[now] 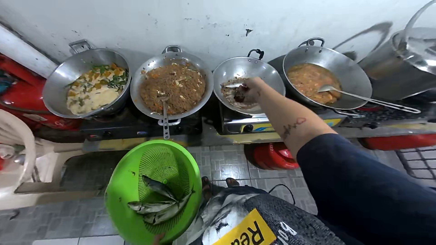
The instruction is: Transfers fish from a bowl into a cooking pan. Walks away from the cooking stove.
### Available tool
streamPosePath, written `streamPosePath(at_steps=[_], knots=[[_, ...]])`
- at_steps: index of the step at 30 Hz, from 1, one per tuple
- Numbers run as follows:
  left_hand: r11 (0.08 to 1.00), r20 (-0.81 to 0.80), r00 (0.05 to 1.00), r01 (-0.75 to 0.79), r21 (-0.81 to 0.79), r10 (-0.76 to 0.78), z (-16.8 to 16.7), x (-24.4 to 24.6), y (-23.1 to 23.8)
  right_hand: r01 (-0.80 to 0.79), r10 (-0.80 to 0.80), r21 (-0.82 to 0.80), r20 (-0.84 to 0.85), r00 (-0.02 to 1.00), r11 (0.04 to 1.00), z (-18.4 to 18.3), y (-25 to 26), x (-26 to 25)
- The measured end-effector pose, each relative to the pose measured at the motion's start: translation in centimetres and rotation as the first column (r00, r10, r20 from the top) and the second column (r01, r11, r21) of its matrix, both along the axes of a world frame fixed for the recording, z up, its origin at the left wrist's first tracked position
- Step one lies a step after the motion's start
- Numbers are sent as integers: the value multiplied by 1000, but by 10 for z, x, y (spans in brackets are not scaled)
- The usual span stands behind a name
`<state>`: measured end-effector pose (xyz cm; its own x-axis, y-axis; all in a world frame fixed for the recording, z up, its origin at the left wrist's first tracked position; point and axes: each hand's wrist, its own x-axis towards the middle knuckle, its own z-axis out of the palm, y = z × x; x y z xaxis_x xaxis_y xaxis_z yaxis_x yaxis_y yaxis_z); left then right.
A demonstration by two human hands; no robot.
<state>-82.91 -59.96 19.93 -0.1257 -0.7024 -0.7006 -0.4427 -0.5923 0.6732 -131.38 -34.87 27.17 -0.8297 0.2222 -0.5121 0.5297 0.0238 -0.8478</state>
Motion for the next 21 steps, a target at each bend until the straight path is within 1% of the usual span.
streamPosePath(at_steps=[1, 4, 5, 7, 9, 11, 13, 14, 16, 18, 21], knots=[[1000, -7, 1000, 13, 0, -13, 2, 0, 0, 13, -13, 1, -4, 1000, 1000, 9, 2, -2], [1000, -27, 1000, -2, 14, 2, -1, 1, -3, 87, -85, -82, 27, 996, 993, 27, 11, -6], [1000, -26, 1000, -17, 22, 18, -3, 1, -5, 75, -72, -81, 35, 997, 994, 32, 15, -5], [999, -45, 998, -43, 33, 45, -14, 5, -9, -47, 46, 12, 45, 998, 999, 39, 25, 1], [998, -70, 996, -63, 20, 64, -23, 7, -11, -158, 151, 118, 65, 986, 980, 45, 38, 14], [996, -110, 990, -93, -7, 91, -40, 9, -13, -169, 162, 157, 54, 985, 973, 51, 48, 39], [994, -137, 985, -108, -7, 106, -52, 10, -13, -165, 167, 110, -6, 986, 980, 50, 62, 71], [993, -141, 983, -120, 7, 120, -52, 9, -10, -190, 193, 70, -42, 980, 979, 46, 73, 92], [986, -132, 977, -164, 31, 166, -42, 6, 3, -301, 301, 16, -104, 948, 954, 41, 96, 135], [976, -132, 967, -213, 41, 217, -36, 9, 17, -470, 463, -19, -150, 874, 882, 42, 119, 177], [968, -187, 950, -243, 60, 250, -34, 12, 45, -623, 597, -100, -202, 776, 776, 55, 149, 233]])
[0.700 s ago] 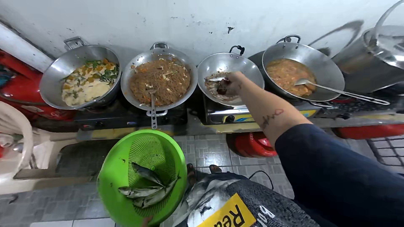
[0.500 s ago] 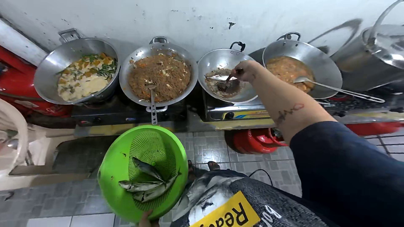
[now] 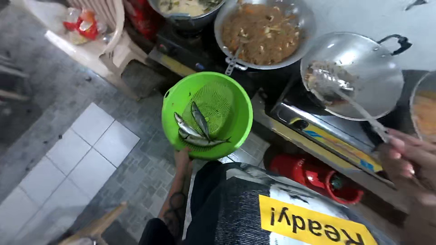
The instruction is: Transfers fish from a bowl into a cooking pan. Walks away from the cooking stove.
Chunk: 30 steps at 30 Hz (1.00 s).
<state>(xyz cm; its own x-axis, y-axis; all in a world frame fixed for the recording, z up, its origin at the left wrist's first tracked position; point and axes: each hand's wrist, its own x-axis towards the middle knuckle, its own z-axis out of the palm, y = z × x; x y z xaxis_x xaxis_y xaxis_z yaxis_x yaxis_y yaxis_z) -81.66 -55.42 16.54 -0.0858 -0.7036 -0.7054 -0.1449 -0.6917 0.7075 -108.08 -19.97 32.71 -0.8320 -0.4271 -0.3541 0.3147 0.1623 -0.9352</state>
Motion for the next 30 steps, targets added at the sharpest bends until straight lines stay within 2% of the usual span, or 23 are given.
streamPosePath(at_steps=[3, 4, 6, 8, 10, 13, 15, 18, 23, 30], knots=[[1000, -62, 998, -30, -3, 29, -2, 5, 36, -234, 234, -48, 5, 972, 971, 8, 23, 39], [999, -71, 997, -38, -15, 37, -3, 8, 47, -294, 294, 1, -10, 956, 956, 10, 26, 49], [999, -64, 997, -43, -21, 41, -6, 14, 64, -408, 424, 202, -44, 904, 890, 12, 26, 61], [1000, -52, 999, -5, -17, 5, -5, 24, 77, -515, 571, 431, -2, 821, 741, 9, 22, 59], [997, -29, 998, 51, -53, -52, -4, 35, 89, -597, 670, 549, 87, 737, 585, 1, 13, 48], [990, -1, 993, 115, -78, -116, -2, 48, 100, -697, 775, 604, 197, 601, 387, -8, -4, 29], [985, -3, 986, 164, -58, -165, 4, 57, 107, -747, 809, 587, 249, 532, 311, -16, -12, 18], [974, -31, 974, 221, -60, -223, 14, 63, 115, -790, 836, 536, 253, 487, 298, -31, -22, 11], [961, 33, 963, 269, -65, -267, 27, 64, 126, -809, 853, 414, 128, 505, 417, -66, -22, 20], [966, 86, 970, 237, -99, -229, 36, 58, 128, -815, 843, 304, 65, 535, 494, -90, -9, 27]])
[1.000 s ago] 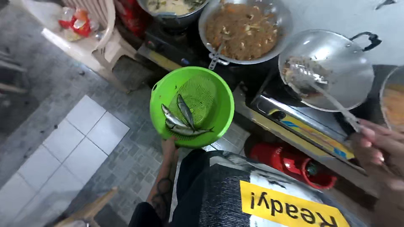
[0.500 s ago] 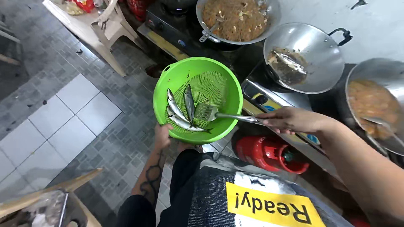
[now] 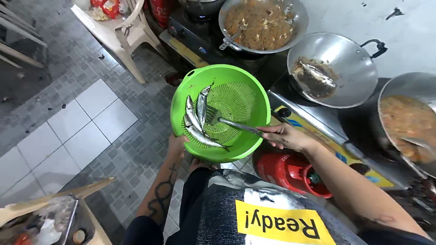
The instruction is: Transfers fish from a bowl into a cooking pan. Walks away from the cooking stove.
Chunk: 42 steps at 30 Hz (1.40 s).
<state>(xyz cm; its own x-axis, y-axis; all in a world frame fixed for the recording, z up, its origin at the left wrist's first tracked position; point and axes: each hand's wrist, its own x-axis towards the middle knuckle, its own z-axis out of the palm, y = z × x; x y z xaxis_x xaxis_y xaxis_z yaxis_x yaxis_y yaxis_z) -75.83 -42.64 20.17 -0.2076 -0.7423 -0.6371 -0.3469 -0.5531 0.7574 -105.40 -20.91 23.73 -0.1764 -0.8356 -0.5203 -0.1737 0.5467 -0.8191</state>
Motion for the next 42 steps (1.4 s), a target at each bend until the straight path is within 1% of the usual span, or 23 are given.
streamPosePath(at_steps=[3, 5, 9, 12, 18, 24, 28, 31, 33, 37, 40, 41, 42], knots=[[999, 28, 999, 37, -6, -37, 6, -6, -2, 32, -33, -19, -32, 999, 999, 5, -5, 6], [999, 26, 999, 43, -10, -43, 4, -11, -2, 55, -57, -43, -51, 997, 998, 7, -7, 8], [999, 29, 999, 42, 1, -42, 5, -19, -4, 128, -127, -134, 11, 992, 983, -1, 5, 8], [1000, -15, 1000, 3, 13, -3, 3, -23, -4, 169, -166, -142, 39, 985, 975, 5, 19, 14], [999, -98, 994, -50, 16, 51, 2, -35, -1, 226, -231, -201, -1, 973, 953, 9, 41, 37], [994, -146, 985, -84, 66, 93, 0, -60, 4, 334, -347, -267, -3, 938, 904, 33, 75, 58], [994, -137, 988, -63, 93, 76, -1, -74, 8, 426, -449, -322, 2, 893, 846, 56, 101, 63], [995, -142, 989, -40, 94, 53, -8, -80, 10, 519, -555, -353, -1, 832, 779, 75, 119, 63], [995, -141, 989, -26, 96, 39, -12, -82, 11, 585, -635, -362, -27, 772, 726, 85, 127, 59], [995, -107, 994, 17, 102, -6, -17, -82, 8, 744, -803, -347, -48, 594, 571, 98, 127, 43], [993, 1, 994, 107, 58, -107, -18, -78, 3, 834, -892, -329, -70, 447, 444, 89, 112, 23], [993, 26, 993, 118, 18, -118, -22, -76, 2, 857, -913, -324, -70, 401, 401, 82, 105, 15], [995, 6, 995, 99, -16, -99, -30, -74, -2, 875, -929, -319, -67, 364, 365, 72, 98, 7]])
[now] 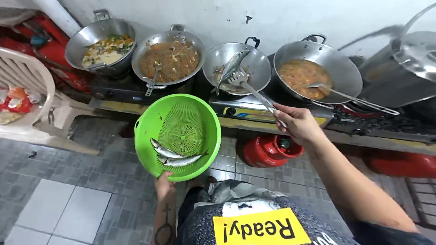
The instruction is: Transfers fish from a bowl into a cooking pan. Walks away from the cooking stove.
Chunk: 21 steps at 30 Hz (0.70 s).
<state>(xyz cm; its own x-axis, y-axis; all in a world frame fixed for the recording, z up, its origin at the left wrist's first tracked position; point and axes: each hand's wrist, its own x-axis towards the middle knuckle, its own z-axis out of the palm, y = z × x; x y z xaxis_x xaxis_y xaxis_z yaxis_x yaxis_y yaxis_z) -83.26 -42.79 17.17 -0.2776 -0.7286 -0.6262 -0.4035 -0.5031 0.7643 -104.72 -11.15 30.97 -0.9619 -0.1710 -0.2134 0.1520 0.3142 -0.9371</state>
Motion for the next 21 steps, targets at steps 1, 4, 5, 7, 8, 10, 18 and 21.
streamPosePath(at_steps=[1, 4, 5, 7, 8, 10, 18, 21], knots=[[999, -58, 998, -33, 12, 33, -9, 2, -5, 36, -36, -14, -2, 999, 999, -12, -8, -9], [997, -127, 991, -44, 60, 51, -27, 10, -25, 140, -137, -90, 31, 990, 986, -44, -41, -30], [998, -140, 990, -22, 61, 30, -30, 13, -32, 187, -182, -123, 53, 982, 975, -54, -55, -36], [999, -127, 992, 18, 42, -13, -33, 18, -48, 272, -259, -172, 93, 961, 947, -71, -83, -49], [999, -93, 996, 16, 47, -12, -34, 18, -56, 301, -286, -181, 105, 952, 936, -80, -95, -55], [998, -18, 1000, -3, 60, 4, -36, 18, -75, 348, -327, -196, 132, 936, 917, -94, -118, -70], [999, 61, 998, 13, 40, -16, -23, 13, -131, 574, -514, -267, 265, 816, 774, -113, -181, -117], [998, 92, 995, 26, 49, -30, -22, 10, -147, 621, -543, -241, 320, 777, 746, -110, -193, -130]])
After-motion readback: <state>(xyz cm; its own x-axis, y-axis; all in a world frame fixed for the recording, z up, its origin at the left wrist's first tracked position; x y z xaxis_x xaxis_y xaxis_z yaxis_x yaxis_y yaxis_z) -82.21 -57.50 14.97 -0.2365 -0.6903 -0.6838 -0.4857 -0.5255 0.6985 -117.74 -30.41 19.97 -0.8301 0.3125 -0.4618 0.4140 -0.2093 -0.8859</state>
